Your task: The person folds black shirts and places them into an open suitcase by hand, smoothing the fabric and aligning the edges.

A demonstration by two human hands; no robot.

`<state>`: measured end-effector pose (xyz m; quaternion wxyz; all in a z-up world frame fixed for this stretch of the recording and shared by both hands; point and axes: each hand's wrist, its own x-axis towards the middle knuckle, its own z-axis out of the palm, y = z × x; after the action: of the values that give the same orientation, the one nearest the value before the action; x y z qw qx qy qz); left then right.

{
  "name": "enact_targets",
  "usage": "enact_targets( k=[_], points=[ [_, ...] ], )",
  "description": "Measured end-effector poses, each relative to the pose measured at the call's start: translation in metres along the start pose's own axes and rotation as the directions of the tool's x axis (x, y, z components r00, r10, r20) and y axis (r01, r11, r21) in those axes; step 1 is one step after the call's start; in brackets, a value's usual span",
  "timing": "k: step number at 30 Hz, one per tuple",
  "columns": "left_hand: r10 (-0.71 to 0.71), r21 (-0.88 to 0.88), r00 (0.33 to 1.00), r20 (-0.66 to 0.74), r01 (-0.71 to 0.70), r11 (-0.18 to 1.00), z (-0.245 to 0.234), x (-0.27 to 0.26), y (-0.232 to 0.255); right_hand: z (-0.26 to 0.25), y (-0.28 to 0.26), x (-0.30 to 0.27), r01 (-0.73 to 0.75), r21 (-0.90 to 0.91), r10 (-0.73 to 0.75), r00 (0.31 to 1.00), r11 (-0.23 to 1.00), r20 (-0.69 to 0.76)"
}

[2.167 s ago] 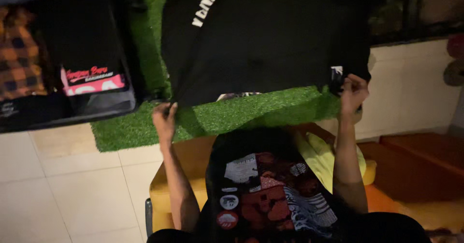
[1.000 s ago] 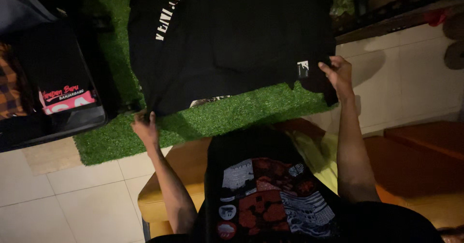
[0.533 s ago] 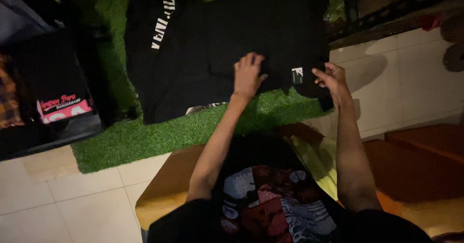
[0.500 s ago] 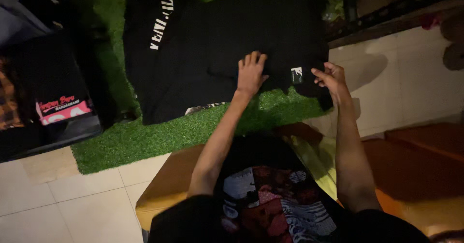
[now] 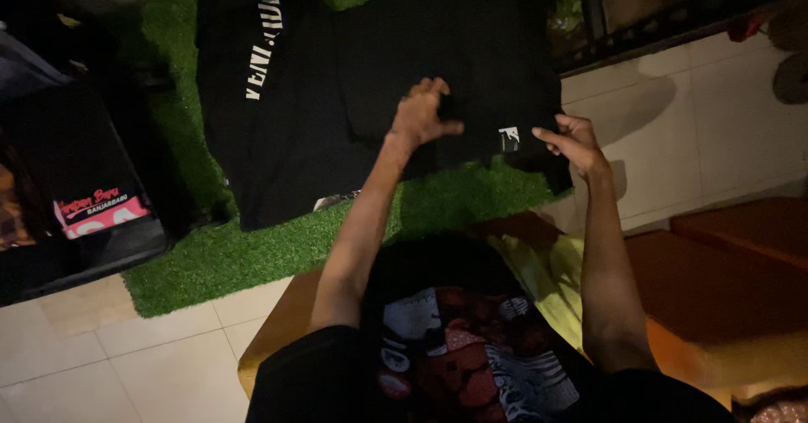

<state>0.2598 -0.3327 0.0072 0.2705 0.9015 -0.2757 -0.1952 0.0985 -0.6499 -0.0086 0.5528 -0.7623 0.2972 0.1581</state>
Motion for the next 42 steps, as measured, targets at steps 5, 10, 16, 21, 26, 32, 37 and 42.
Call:
enact_targets(
  k=[5,10,16,21,26,32,37,42],
  points=[
    [0.077,0.178,0.995,0.059,-0.087,0.98,0.031,-0.002,-0.011,0.001,-0.022,-0.012,-0.053,0.177,0.043,0.997,0.983,0.063],
    [-0.237,-0.161,0.969,0.072,0.246,0.956,0.047,0.023,-0.045,-0.001,-0.003,-0.002,-0.066,0.188,0.055,0.997,0.98,0.063],
    [-0.018,-0.199,1.0,-0.002,0.017,0.98,0.038,0.029,-0.012,0.0,0.014,0.005,0.137,0.136,-0.154,0.98,0.981,0.125],
    [0.05,-0.082,0.998,0.038,-0.046,0.996,0.051,0.042,0.035,0.002,0.019,0.002,0.2,0.144,-0.216,0.971,0.969,0.104],
    [0.325,0.266,0.94,-0.106,-0.288,0.92,0.083,0.053,0.048,0.004,0.026,-0.001,0.13,0.109,-0.134,0.991,0.985,0.031],
    [0.183,-0.058,0.983,-0.009,-0.183,0.981,0.069,0.069,0.067,0.005,0.007,-0.009,0.15,0.049,-0.147,0.987,0.987,-0.067],
    [0.156,-0.455,0.974,0.162,-0.066,0.888,0.028,0.07,0.08,0.009,-0.041,-0.018,0.279,0.015,-0.265,0.924,0.96,-0.276],
    [0.409,-0.698,0.911,-0.059,-0.331,0.635,0.05,0.085,0.073,0.008,-0.079,-0.017,0.224,0.133,-0.203,0.967,0.965,-0.155]
  ],
)
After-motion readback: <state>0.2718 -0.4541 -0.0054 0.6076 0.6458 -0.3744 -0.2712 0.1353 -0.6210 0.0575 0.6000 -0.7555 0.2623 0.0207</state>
